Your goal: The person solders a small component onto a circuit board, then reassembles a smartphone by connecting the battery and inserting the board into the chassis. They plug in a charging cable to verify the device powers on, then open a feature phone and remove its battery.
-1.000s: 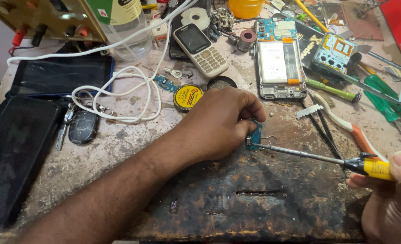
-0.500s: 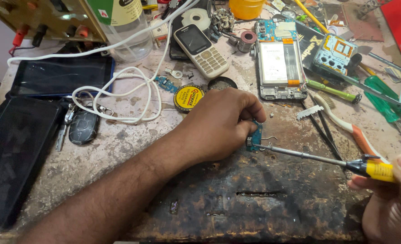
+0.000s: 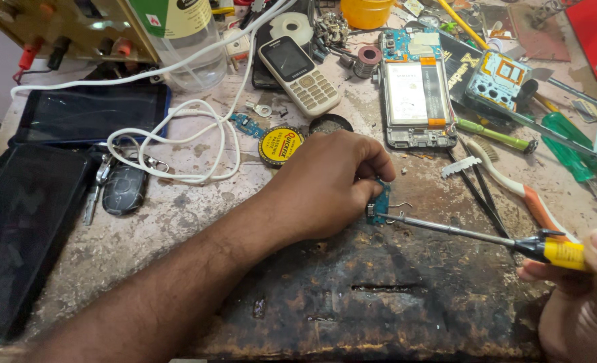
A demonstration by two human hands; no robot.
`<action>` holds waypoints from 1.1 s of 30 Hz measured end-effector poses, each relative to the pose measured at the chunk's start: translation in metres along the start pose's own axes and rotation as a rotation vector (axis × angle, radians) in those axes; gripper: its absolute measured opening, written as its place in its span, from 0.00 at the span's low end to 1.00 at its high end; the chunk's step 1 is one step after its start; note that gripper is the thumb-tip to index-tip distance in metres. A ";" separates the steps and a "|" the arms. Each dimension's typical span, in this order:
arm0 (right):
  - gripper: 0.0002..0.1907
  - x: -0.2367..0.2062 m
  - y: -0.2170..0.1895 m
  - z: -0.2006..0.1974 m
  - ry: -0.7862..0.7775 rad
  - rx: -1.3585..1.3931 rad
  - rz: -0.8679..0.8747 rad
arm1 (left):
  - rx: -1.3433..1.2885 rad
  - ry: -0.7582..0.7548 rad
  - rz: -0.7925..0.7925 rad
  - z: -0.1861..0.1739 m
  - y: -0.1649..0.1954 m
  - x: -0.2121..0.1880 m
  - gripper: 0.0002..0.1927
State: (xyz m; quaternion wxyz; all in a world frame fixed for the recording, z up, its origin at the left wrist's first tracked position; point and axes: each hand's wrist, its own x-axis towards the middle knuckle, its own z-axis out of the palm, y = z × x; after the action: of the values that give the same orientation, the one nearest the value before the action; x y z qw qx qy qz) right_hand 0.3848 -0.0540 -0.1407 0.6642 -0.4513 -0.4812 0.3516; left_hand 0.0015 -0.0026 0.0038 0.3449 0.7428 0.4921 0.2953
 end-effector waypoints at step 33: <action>0.11 0.001 0.003 -0.004 0.004 -0.005 0.000 | -0.006 0.007 0.023 0.002 -0.003 0.001 0.09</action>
State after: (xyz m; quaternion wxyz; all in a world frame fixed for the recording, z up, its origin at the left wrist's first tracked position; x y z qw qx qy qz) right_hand 0.3889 -0.0527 -0.1436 0.6642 -0.4536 -0.4806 0.3495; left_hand 0.0019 -0.0011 0.0005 0.3422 0.7463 0.4837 0.3033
